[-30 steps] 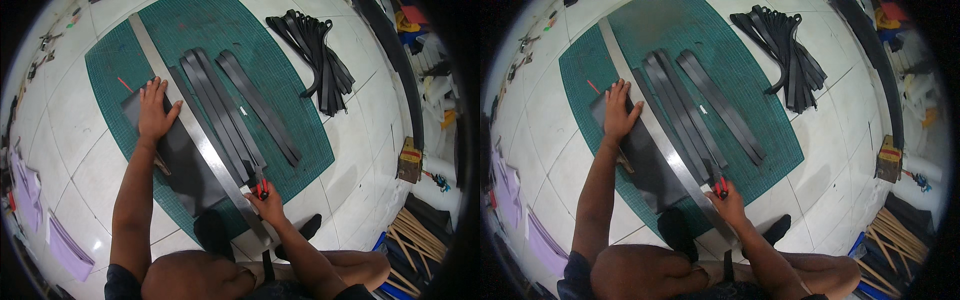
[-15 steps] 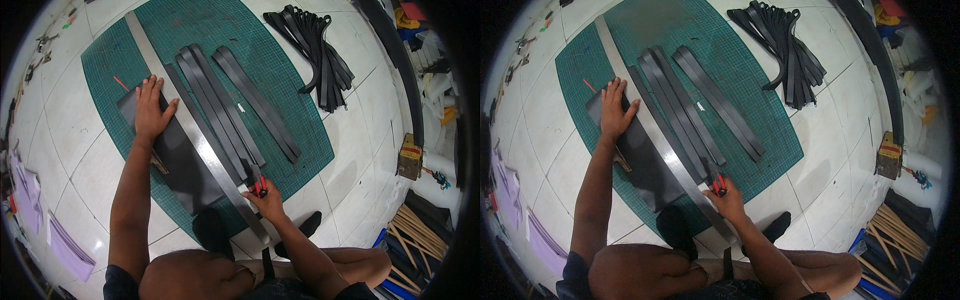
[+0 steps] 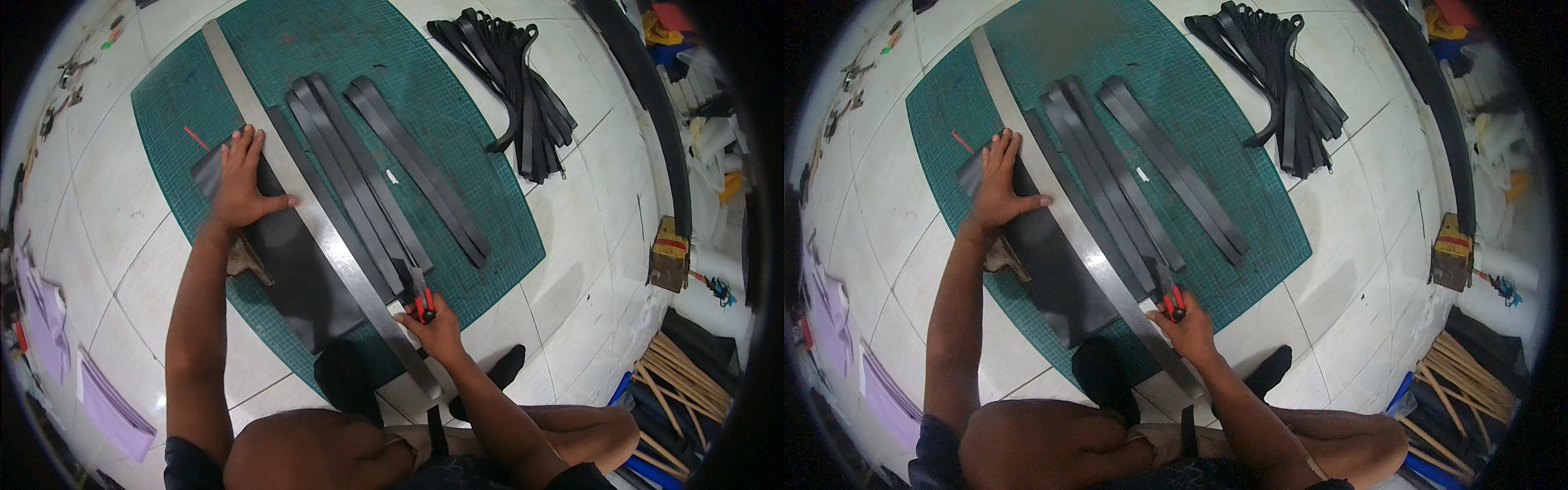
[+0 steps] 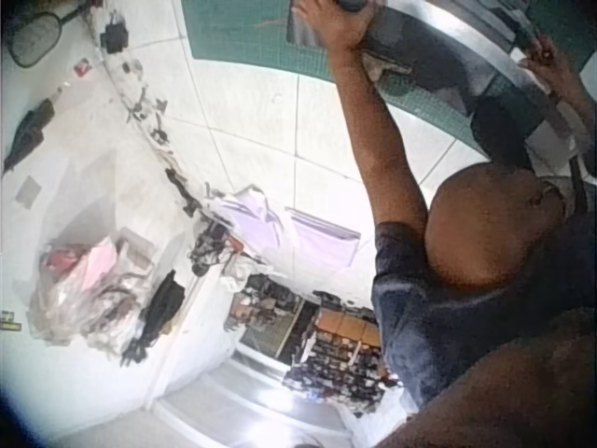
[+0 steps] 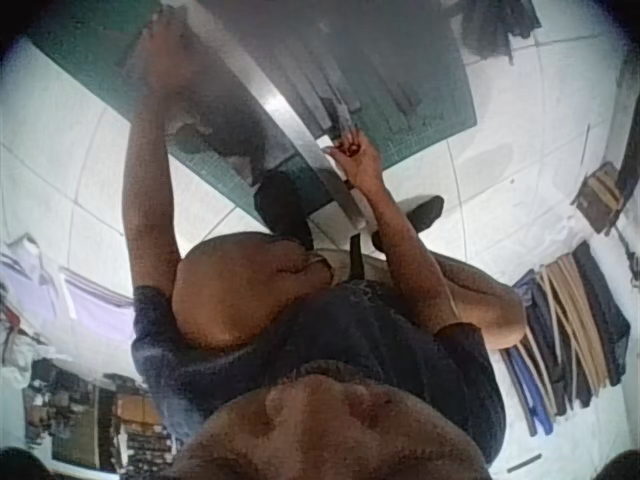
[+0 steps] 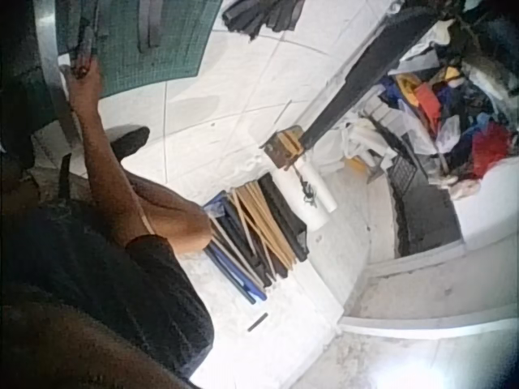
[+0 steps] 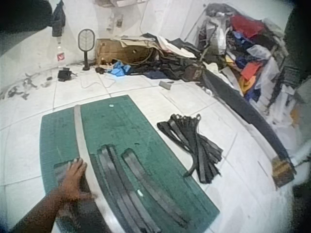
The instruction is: The person cuts multiple strips of dark gray material from a larger sheet on a green cutting mat using a utility knife and a long metal ruler. The person then gathers the cut strips into a bunch and sets them aside.
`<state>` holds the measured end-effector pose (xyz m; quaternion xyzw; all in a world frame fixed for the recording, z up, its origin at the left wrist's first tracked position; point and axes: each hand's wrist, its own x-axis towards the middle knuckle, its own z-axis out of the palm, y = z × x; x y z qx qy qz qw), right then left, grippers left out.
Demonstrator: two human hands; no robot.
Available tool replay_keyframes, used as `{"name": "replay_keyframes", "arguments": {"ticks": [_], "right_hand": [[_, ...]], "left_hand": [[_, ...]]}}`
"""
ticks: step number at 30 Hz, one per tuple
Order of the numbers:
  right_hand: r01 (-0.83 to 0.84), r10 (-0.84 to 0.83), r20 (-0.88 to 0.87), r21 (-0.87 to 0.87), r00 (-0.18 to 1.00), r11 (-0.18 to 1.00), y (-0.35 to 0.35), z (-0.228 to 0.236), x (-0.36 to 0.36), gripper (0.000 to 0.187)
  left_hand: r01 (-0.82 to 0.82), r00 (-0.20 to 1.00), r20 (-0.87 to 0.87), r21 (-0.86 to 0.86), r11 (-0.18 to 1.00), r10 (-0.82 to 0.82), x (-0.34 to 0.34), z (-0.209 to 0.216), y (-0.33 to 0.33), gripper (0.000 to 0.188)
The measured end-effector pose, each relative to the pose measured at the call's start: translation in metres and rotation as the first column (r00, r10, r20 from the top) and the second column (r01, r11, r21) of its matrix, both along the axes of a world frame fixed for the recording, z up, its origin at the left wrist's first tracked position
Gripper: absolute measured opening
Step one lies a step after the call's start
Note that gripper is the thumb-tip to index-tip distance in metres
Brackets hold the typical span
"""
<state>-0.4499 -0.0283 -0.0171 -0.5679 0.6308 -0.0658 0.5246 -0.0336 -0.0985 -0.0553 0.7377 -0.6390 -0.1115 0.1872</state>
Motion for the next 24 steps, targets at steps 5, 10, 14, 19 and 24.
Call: {"name": "replay_keyframes", "arguments": {"ticks": [5, 10, 14, 19, 24], "right_hand": [[0.009, -0.009, 0.022, 0.002, 1.000, 1.000, 0.001, -0.003, -0.001, 0.046], [-0.020, 0.020, -0.019, -0.051, 1.000, 0.999, -0.003, 0.003, 0.003, 0.037], [-0.028, 0.029, -0.036, 0.026, 0.999, 0.999, -0.004, 0.000, 0.001, 0.045], [-0.117, 0.115, -0.073, -0.016, 0.991, 0.993, -0.002, 0.000, 0.003, 0.047], [-0.134, 0.139, -0.028, 0.152, 0.990, 0.979, -0.029, 0.043, 0.013, 0.048]], "left_hand": [[0.010, 1.000, -0.001, 0.062, 0.998, -0.010, -0.001, 0.003, -0.001, 0.139], [0.005, 1.000, 0.015, 0.033, 0.999, -0.005, -0.002, 0.004, -0.001, 0.140], [0.009, 1.000, -0.014, 0.060, 0.998, -0.008, -0.003, 0.007, -0.001, 0.137], [0.016, 0.999, -0.033, 0.016, 1.000, -0.015, 0.006, -0.002, 0.006, 0.126], [-0.077, 0.996, -0.047, -0.095, 0.992, 0.073, -0.005, -0.005, -0.010, 0.073]]}}
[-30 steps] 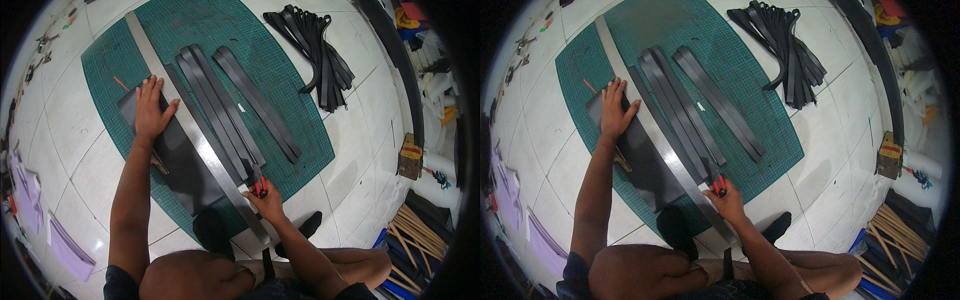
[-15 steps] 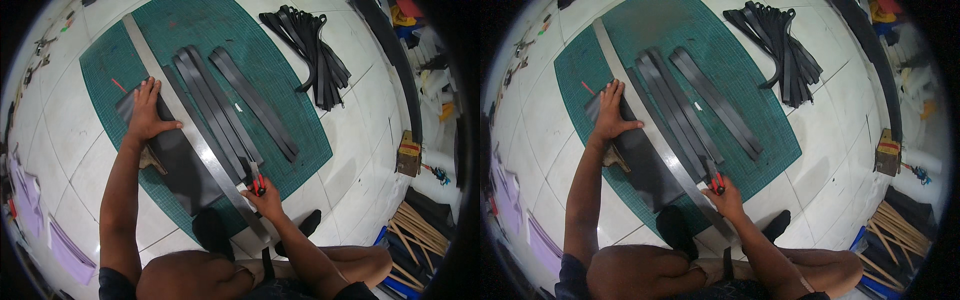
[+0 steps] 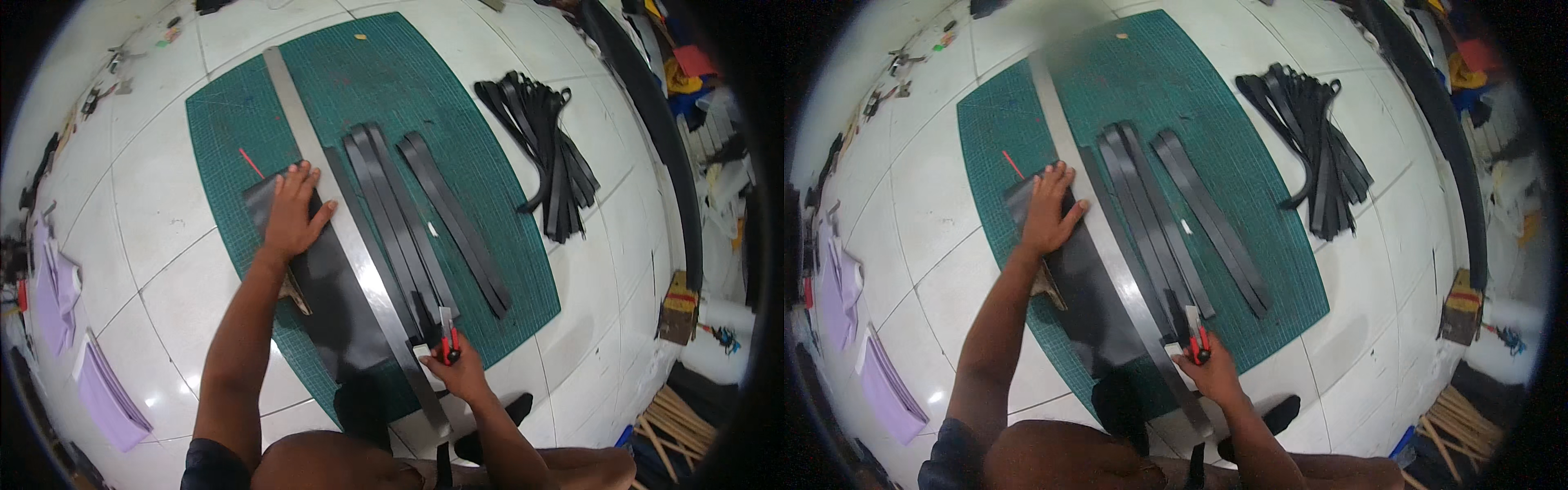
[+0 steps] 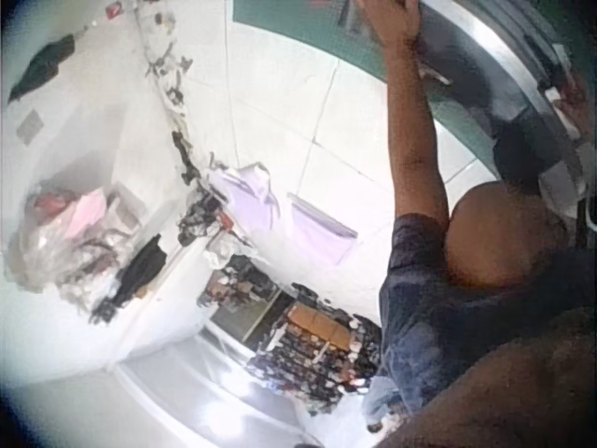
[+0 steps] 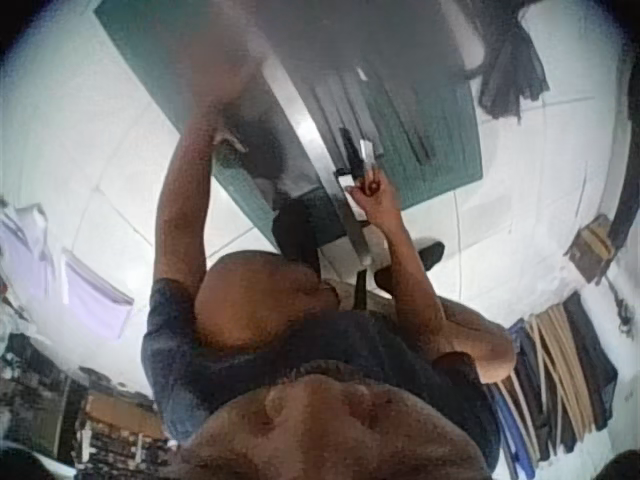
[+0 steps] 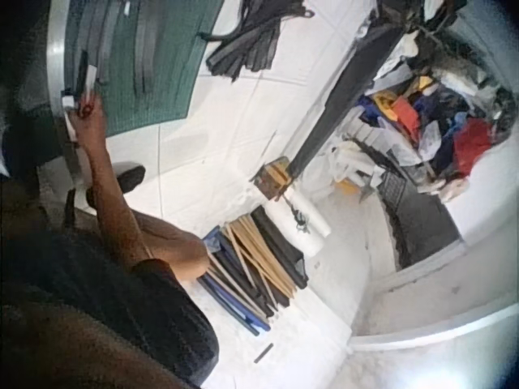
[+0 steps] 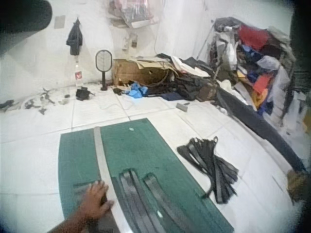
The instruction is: The person cuts multiple strips of dark gray material from a larger sheet on a green cutting mat using a utility knife and a long metal ruler. The person then gathers the cut strips into a bunch and sets them aside.
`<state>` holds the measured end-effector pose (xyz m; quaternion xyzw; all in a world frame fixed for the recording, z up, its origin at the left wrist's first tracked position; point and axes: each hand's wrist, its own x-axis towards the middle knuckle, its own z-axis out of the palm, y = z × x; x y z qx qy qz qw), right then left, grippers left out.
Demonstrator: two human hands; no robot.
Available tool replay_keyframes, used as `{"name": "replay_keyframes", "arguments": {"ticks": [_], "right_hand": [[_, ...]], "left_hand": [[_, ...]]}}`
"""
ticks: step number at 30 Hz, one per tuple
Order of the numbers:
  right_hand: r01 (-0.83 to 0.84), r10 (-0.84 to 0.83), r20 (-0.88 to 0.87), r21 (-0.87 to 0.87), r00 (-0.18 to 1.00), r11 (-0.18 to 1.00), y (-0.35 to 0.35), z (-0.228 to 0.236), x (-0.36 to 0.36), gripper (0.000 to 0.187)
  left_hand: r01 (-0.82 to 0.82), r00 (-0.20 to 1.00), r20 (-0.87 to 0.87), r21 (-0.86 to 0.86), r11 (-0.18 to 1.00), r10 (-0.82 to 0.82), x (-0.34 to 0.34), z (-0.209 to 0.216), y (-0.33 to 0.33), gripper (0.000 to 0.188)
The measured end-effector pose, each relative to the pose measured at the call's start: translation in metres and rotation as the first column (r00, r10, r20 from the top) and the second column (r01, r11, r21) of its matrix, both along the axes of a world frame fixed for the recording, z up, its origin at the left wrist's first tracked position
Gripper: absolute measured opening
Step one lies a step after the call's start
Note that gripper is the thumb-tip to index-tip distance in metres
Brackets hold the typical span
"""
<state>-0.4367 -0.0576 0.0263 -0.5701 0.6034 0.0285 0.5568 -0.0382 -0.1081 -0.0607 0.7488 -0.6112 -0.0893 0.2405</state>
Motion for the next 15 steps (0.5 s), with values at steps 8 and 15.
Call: {"name": "replay_keyframes", "arguments": {"ticks": [8, 15], "right_hand": [[0.010, 0.088, 0.234, -0.390, 0.968, 0.921, -0.114, -0.013, 0.148, 0.048], [-0.073, 0.164, 0.104, -0.584, 0.981, 0.808, -0.198, -0.052, 0.282, 0.043]], "left_hand": [[-0.120, 0.986, 0.100, -0.128, 0.984, 0.133, -0.006, -0.010, 0.006, 0.046], [-0.137, 0.990, 0.007, -0.129, 0.982, 0.139, -0.009, -0.006, 0.001, 0.047]]}}
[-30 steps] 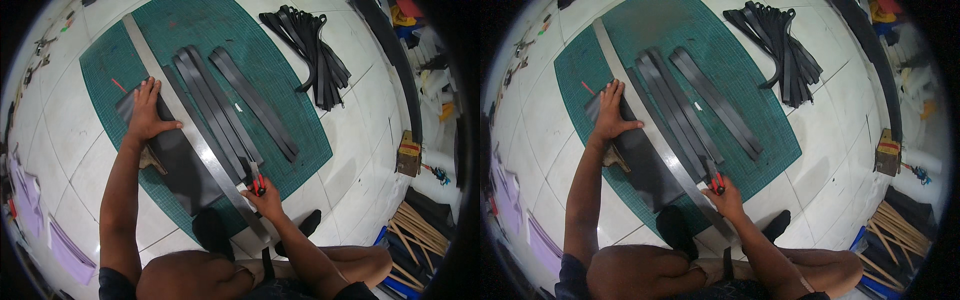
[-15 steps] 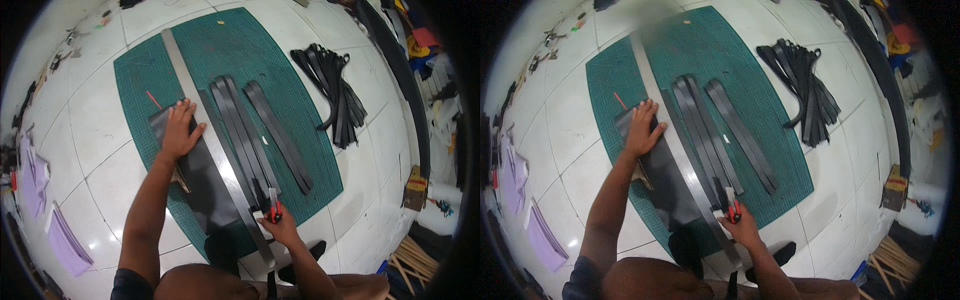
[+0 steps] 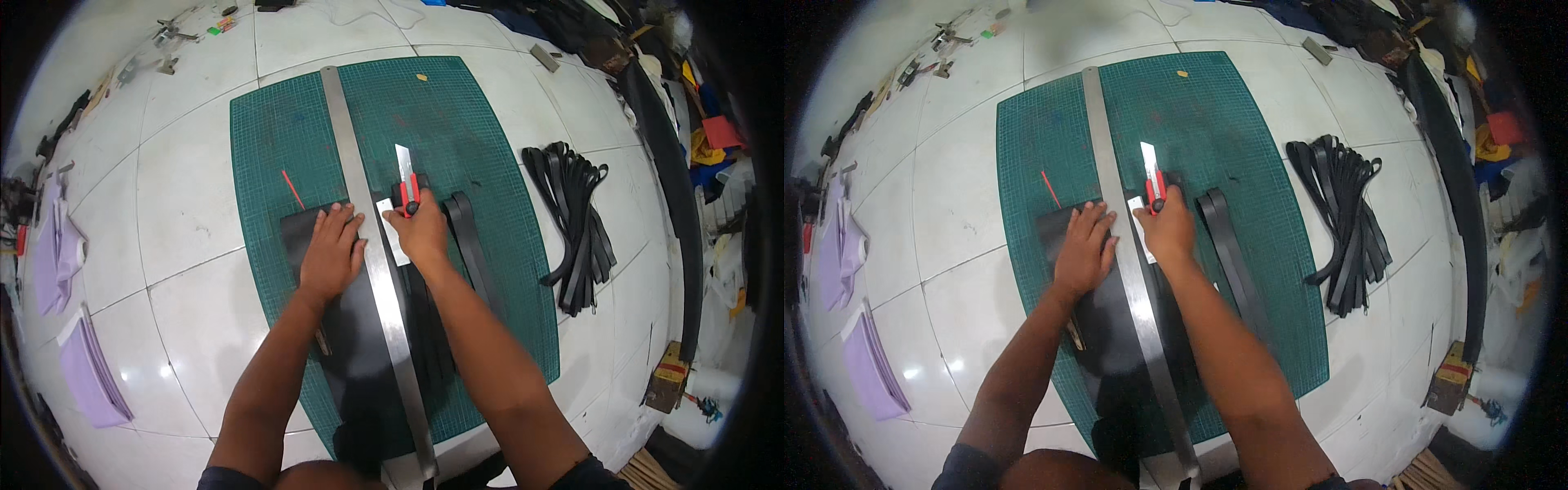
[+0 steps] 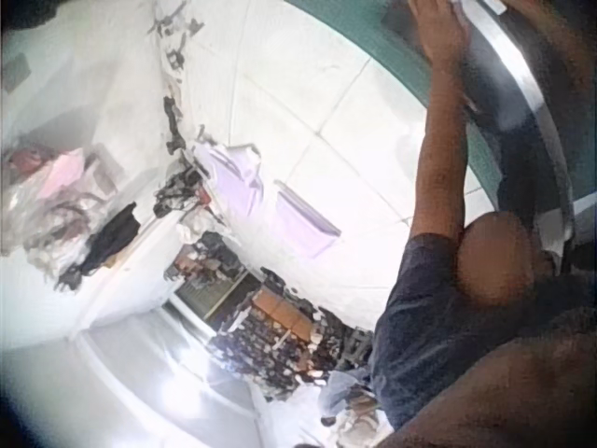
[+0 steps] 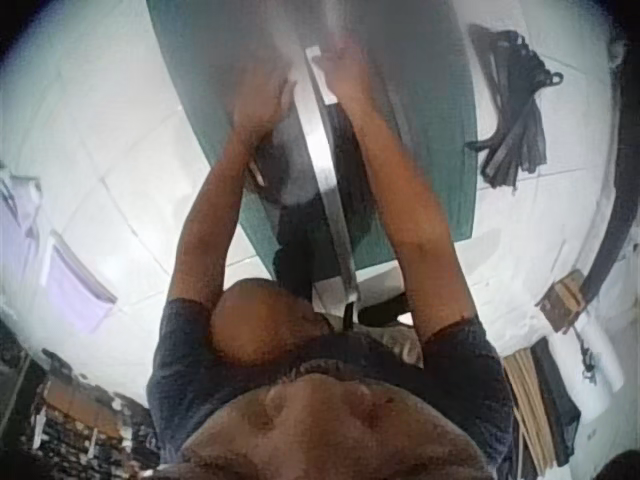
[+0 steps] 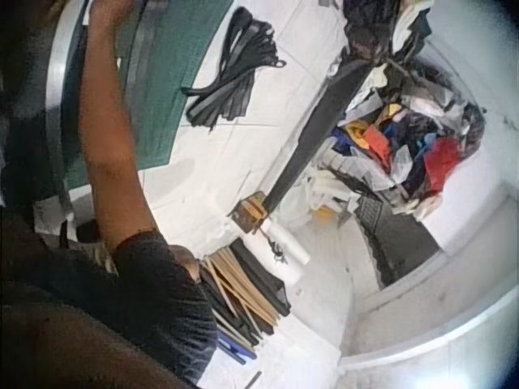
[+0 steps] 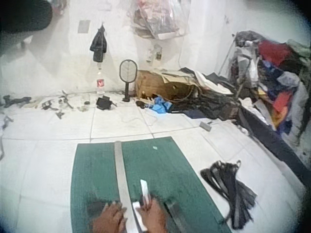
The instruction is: The person cuts multiple strips of dark gray material from a larger sheet on a green cutting mat using a utility knife and a long metal ruler. The person then gathers the cut strips into a bunch and sets them aside.
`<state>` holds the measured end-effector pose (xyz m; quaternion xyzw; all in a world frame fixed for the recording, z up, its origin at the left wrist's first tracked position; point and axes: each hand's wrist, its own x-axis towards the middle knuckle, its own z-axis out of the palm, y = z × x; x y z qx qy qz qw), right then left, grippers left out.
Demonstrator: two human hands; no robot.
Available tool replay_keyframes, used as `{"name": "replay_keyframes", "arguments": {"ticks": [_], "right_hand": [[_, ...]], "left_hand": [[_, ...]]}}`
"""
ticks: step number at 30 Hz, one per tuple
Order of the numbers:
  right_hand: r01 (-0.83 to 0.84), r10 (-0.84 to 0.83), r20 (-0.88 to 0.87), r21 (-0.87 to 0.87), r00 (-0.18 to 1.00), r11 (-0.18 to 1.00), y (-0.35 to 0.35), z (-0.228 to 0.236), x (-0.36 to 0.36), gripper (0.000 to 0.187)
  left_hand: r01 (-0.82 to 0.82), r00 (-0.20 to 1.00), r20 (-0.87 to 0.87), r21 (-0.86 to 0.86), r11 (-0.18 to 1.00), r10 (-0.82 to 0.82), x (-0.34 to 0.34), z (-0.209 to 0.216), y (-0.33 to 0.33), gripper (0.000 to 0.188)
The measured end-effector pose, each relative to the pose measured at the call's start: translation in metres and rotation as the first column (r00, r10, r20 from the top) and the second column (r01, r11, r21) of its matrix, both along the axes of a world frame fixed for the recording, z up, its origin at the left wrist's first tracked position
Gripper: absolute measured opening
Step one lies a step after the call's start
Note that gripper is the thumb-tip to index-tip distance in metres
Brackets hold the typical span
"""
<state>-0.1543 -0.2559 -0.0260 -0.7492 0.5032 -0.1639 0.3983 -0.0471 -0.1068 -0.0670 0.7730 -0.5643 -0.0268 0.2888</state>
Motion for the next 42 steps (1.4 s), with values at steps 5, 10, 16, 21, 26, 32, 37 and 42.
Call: {"name": "replay_keyframes", "arguments": {"ticks": [5, 10, 16, 21, 26, 32, 37, 42], "right_hand": [[-0.023, 0.028, -0.069, 0.067, 0.997, 0.997, -0.003, -0.008, 0.016, 0.045], [-0.053, 0.052, 0.012, 0.100, 0.999, 0.994, -0.016, -0.026, 0.009, 0.047], [-0.063, 0.063, 0.007, 0.203, 0.998, 0.977, -0.020, -0.019, 0.008, 0.046], [-0.066, 0.065, 0.010, 0.198, 0.998, 0.978, -0.018, -0.015, 0.008, 0.045], [-0.066, 0.076, -0.054, 0.180, 0.996, 0.981, -0.018, -0.014, 0.008, 0.045], [-0.051, 0.066, -0.068, 0.198, 0.996, 0.979, -0.015, -0.012, 0.011, 0.047], [-0.011, 0.016, -0.031, 0.175, 0.999, 0.985, -0.011, -0.010, 0.009, 0.046], [-0.014, -0.127, 0.366, 0.360, 0.922, 0.933, 0.006, 0.009, -0.029, 0.041]], "left_hand": [[-0.008, 1.000, -0.028, 0.018, 1.000, 0.008, 0.003, 0.003, 0.003, 0.046], [0.001, 0.999, -0.044, 0.023, 1.000, 0.000, 0.002, 0.003, 0.000, 0.047], [0.001, 0.999, -0.039, 0.058, 0.998, 0.001, 0.002, 0.006, 0.001, 0.047], [-0.001, 0.998, -0.060, 0.069, 0.998, 0.005, 0.002, 0.006, 0.000, 0.047], [-0.013, 0.999, -0.049, 0.071, 0.997, 0.016, 0.002, 0.005, -0.001, 0.045], [0.000, 0.999, -0.053, 0.059, 0.998, 0.003, 0.003, 0.007, 0.002, 0.047], [0.005, 1.000, -0.013, 0.030, 1.000, -0.004, 0.002, 0.007, 0.001, 0.046], [0.015, 1.000, 0.007, 0.036, 0.999, -0.016, 0.002, 0.002, 0.002, 0.046]]}}
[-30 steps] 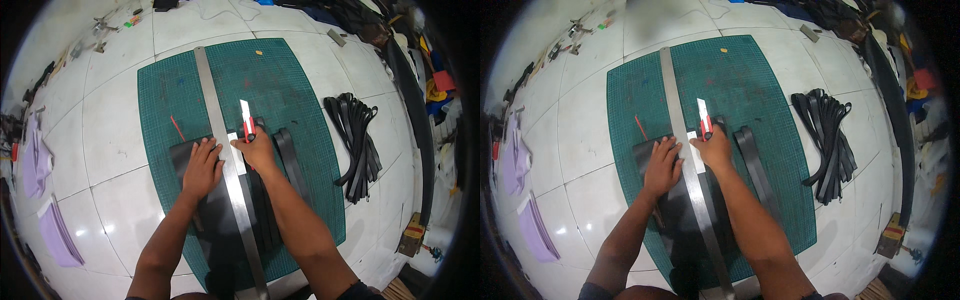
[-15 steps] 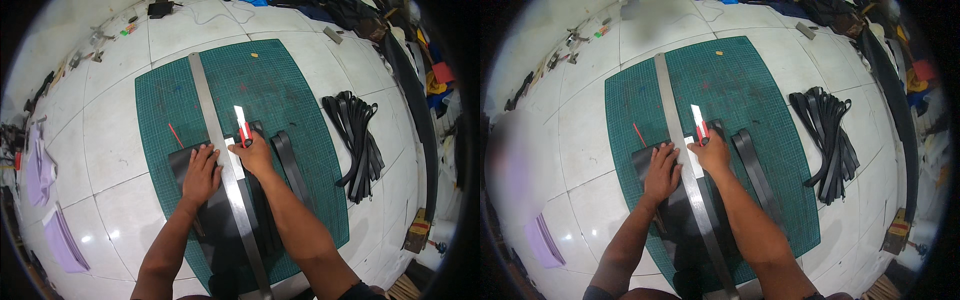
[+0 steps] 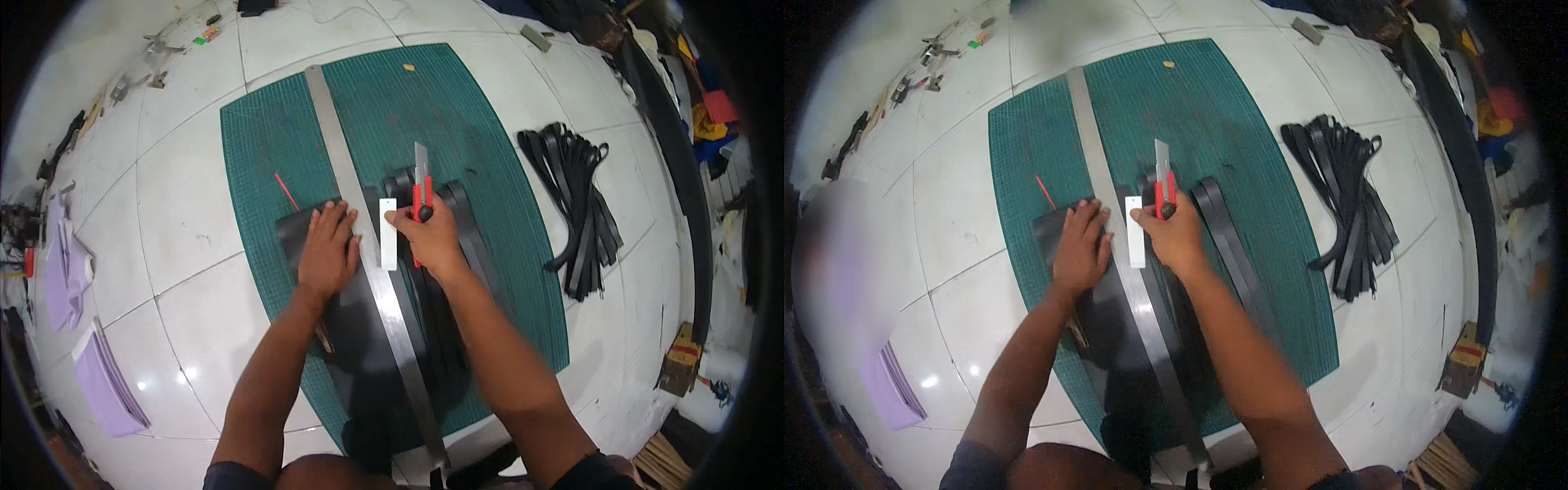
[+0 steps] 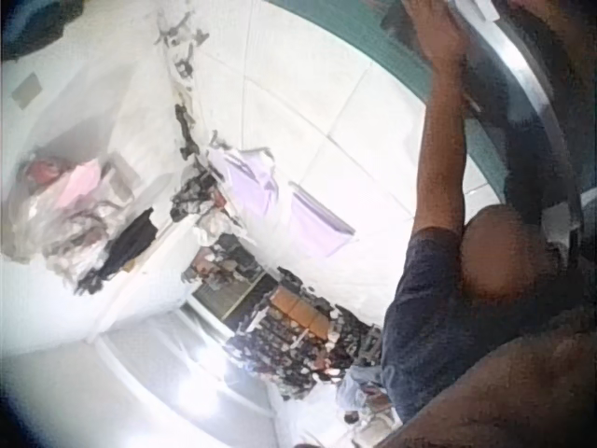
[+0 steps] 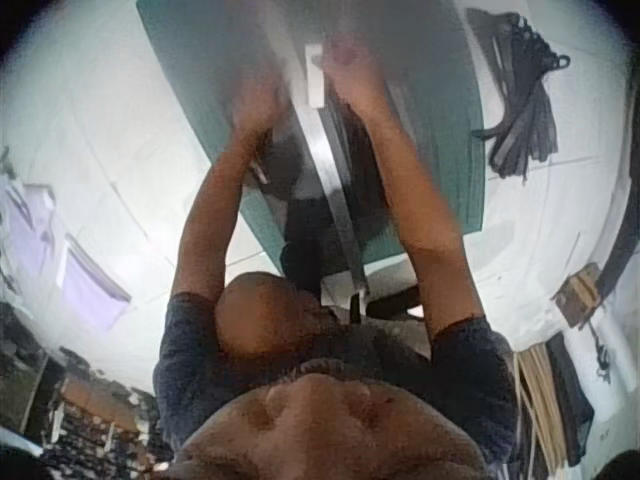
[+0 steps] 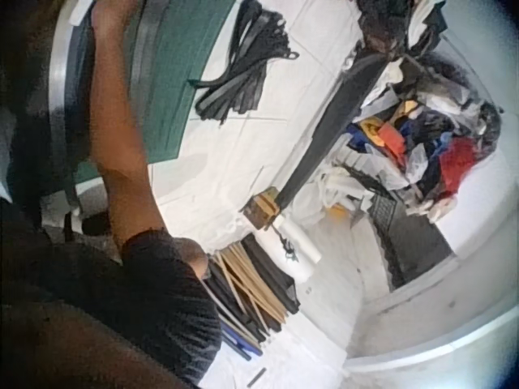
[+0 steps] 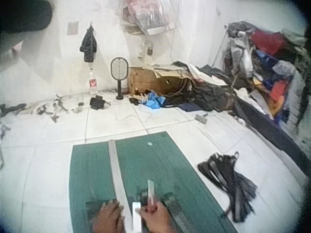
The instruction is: The person cuts multiple strips of dark gray material from a larger sheet on a green cutting mat using a utility knife and a long metal ruler. The person then gathers the cut strips into a bunch and sets them aside.
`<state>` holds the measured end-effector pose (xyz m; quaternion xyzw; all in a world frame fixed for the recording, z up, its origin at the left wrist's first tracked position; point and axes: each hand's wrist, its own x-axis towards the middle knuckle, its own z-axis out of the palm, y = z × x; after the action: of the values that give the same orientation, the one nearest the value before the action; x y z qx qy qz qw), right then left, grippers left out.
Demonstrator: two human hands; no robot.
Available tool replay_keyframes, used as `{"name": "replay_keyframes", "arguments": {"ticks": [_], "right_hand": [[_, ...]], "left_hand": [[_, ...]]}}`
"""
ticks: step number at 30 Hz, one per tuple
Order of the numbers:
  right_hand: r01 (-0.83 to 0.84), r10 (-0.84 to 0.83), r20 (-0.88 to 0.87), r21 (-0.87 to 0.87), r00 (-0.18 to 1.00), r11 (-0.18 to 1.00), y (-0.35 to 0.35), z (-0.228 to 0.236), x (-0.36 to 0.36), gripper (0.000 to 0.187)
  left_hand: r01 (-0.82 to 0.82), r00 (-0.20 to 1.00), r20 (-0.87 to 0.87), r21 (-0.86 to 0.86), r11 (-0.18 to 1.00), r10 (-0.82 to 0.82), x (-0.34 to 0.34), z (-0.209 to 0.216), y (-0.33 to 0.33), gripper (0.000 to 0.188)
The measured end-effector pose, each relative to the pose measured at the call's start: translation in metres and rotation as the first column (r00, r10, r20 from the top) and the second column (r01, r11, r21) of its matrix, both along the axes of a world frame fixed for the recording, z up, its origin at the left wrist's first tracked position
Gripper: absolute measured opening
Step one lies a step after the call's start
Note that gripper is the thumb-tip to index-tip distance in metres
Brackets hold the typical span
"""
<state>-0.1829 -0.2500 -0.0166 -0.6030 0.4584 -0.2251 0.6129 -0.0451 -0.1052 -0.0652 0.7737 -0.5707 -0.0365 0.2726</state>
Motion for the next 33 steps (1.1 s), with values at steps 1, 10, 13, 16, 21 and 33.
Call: {"name": "replay_keyframes", "arguments": {"ticks": [1, 10, 13, 16, 21, 33], "right_hand": [[-0.023, 0.025, -0.034, 0.054, 0.999, 0.998, 0.007, 0.017, -0.014, 0.041], [0.052, 0.015, -0.341, 0.187, 0.940, 0.981, 0.124, 0.037, -0.226, 0.036], [-0.003, 0.086, -0.390, 0.207, 0.917, 0.978, 0.156, 0.021, -0.260, 0.035], [-0.076, 0.159, -0.462, 0.194, 0.873, 0.978, 0.179, 0.012, -0.272, 0.037], [-0.084, 0.108, -0.535, 0.069, 0.838, 0.994, 0.207, -0.012, -0.274, 0.042], [-0.054, 0.095, -0.469, 0.100, 0.878, 0.993, 0.201, -0.004, -0.273, 0.043]], "left_hand": [[-0.001, 1.000, -0.003, 0.005, 1.000, 0.001, 0.003, 0.000, 0.002, 0.046], [0.047, 0.996, 0.068, 0.237, 0.970, -0.065, 0.004, 0.012, 0.004, 0.074], [0.041, 0.983, 0.151, 0.371, 0.928, -0.104, 0.007, 0.030, -0.003, 0.121], [0.087, 0.977, 0.114, 0.563, 0.822, -0.182, -0.006, 0.051, -0.009, 0.141], [0.089, 0.973, 0.120, 0.587, 0.805, -0.196, -0.005, 0.047, -0.009, 0.154], [0.149, 0.984, 0.024, 0.449, 0.881, -0.178, 0.001, 0.034, -0.002, 0.150]]}}
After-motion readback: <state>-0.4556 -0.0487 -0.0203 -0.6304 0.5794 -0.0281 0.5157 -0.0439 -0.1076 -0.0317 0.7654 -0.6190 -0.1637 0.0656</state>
